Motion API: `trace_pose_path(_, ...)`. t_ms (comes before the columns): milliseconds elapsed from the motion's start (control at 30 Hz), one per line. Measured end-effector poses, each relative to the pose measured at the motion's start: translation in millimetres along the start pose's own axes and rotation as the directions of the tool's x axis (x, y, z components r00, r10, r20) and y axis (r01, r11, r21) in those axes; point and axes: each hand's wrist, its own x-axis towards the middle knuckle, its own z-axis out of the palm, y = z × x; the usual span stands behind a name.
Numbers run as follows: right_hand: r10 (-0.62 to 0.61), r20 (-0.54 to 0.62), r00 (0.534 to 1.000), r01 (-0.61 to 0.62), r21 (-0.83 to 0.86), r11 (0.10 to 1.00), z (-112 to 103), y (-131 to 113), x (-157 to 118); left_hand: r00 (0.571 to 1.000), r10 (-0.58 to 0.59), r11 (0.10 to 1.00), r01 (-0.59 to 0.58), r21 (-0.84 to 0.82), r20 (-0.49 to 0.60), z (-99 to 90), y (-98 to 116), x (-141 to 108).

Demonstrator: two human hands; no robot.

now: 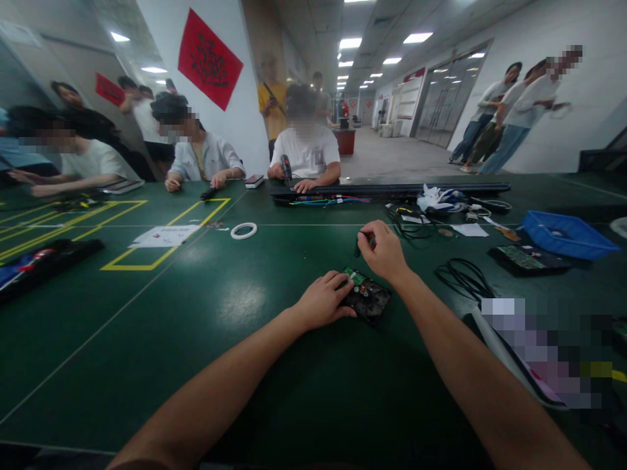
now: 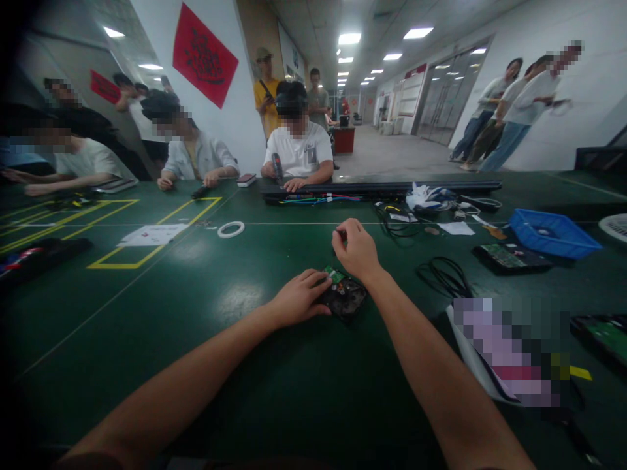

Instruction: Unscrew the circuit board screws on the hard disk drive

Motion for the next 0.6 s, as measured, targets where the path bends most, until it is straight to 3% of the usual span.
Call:
trace_pose_path(300,-0.003,0.0,1.0,0.003,0.025,1.0,1.8,3.2,-1.3,1.0,-0.008,1.0,0.008,0.005,0.011,0.4,0.0,0.7)
trace_pose_path(600,0.068,0.024,0.997,-0.068,0.022,0.997,2.8,6.7,-2.0,1.0,-0.01,1.0,0.01,-0.009,0.012,-1.4,0.7,0.1)
